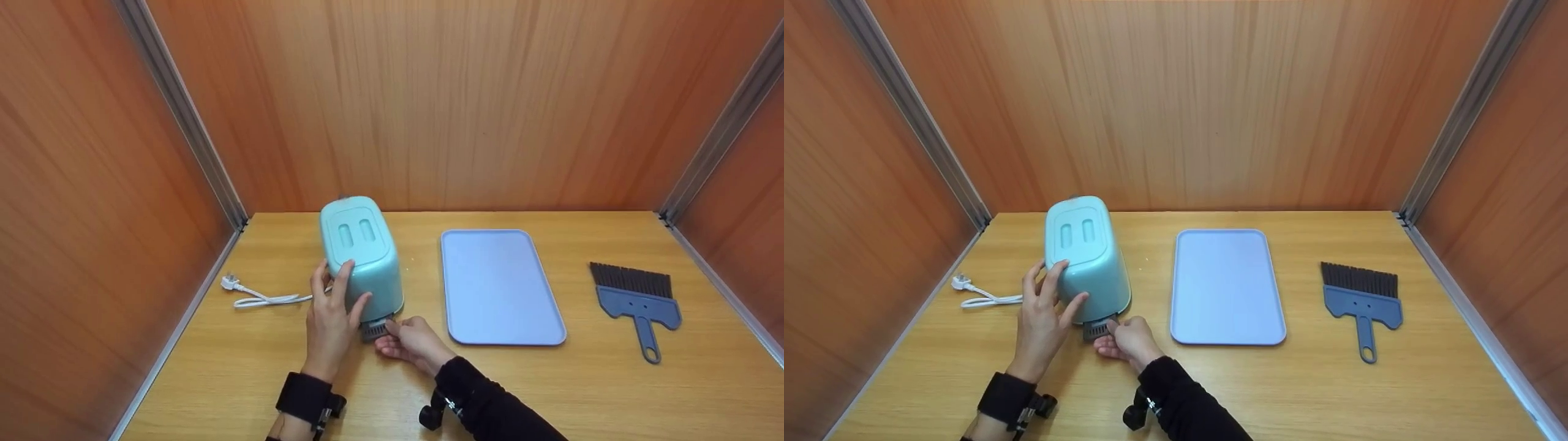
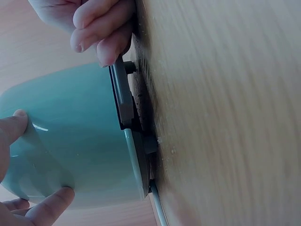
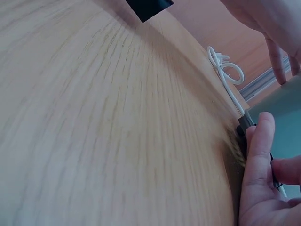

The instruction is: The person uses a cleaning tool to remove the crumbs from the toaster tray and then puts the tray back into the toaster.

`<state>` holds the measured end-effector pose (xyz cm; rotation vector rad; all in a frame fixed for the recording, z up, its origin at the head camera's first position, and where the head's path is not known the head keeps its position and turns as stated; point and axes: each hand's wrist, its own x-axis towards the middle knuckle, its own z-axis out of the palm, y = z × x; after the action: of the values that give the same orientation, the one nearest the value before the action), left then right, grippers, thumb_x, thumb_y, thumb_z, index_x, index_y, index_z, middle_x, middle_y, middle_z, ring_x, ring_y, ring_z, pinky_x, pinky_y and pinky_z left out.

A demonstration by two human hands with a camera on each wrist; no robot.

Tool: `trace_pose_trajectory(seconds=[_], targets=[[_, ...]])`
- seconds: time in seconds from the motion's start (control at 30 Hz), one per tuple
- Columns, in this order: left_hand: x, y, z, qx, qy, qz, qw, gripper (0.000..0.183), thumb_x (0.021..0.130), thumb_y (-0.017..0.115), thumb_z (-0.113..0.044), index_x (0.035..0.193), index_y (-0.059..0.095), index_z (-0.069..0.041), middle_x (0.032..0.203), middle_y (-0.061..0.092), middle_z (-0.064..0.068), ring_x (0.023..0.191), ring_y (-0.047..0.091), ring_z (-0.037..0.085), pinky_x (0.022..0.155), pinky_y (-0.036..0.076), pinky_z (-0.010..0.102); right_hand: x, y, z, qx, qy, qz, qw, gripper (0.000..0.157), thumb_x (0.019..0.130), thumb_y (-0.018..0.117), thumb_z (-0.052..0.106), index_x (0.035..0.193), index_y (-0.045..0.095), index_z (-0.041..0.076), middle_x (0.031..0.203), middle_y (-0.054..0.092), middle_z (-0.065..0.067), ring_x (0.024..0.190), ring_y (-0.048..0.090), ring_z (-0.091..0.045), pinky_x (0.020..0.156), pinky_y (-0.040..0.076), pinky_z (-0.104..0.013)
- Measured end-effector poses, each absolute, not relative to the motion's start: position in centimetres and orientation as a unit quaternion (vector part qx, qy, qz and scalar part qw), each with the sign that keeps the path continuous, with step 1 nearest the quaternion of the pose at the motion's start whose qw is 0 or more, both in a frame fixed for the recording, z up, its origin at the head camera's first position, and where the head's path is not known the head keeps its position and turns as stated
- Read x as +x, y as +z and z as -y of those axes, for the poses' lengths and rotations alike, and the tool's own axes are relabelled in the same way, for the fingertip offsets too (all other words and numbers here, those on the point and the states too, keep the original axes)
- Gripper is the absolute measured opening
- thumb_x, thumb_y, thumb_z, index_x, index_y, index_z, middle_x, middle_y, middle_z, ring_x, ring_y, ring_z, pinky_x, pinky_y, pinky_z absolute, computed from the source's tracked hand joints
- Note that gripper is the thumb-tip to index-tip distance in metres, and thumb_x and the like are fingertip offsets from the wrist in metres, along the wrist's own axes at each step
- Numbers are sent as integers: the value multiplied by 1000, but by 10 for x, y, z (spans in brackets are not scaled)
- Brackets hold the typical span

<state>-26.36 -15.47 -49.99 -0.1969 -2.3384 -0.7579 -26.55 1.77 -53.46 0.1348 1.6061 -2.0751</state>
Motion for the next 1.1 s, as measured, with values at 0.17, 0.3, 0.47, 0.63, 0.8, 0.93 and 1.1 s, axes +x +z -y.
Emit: trace_pose_trajectory(seconds=[0.17,0.3,0.47,0.63,0.8,0.93,1.1], targets=[[-262,-500,154,-72,-294,896,326,72,93,86,-30,155,50,-29,160,38,23,130,64,46,92,64,57,-261,-536,-20,48,-764,-591,254,28,113,50,11,121,60,-14,79,73,-6,71,73,-10,75,64,-22],[-262,-500,154,-72,-298,896,320,71,94,85,-31,155,49,-29,160,37,23,130,63,46,92,64,58,-259,-536,-21,48,-765,-591,252,21,114,49,10,113,59,-8,77,72,-6,70,71,-10,73,64,-22],[-262,-500,154,-69,-299,898,316,71,94,84,-32,156,49,-30,161,36,23,132,62,46,93,64,57,-255,-536,-22,50,-763,-591,256,18,114,48,9,107,58,-4,77,71,-5,70,71,-10,72,63,-21],[-262,-499,154,-68,-299,899,314,71,94,84,-32,156,48,-31,162,35,24,133,62,46,94,63,58,-251,-536,-25,48,-762,-592,259,20,113,49,10,113,59,-8,78,71,-5,70,71,-10,72,63,-21],[-261,-499,153,-67,-300,899,312,71,95,83,-32,156,48,-31,163,34,23,134,61,46,96,63,58,-247,-537,-29,45,-762,-591,261,22,113,50,10,115,59,-10,78,71,-6,71,71,-10,72,63,-21],[-261,-499,153,-67,-300,899,311,72,94,83,-31,157,48,-31,162,34,22,134,61,45,98,62,58,-243,-537,-31,47,-759,-594,262,22,113,51,10,115,61,-10,79,71,-6,71,72,-11,73,64,-21],[-260,-498,152,-66,-304,899,308,72,95,83,-31,157,47,-32,162,34,22,133,62,45,98,62,57,-238,-538,-33,50,-759,-593,265,20,113,50,9,110,62,-6,77,71,-5,70,71,-10,71,63,-20]])
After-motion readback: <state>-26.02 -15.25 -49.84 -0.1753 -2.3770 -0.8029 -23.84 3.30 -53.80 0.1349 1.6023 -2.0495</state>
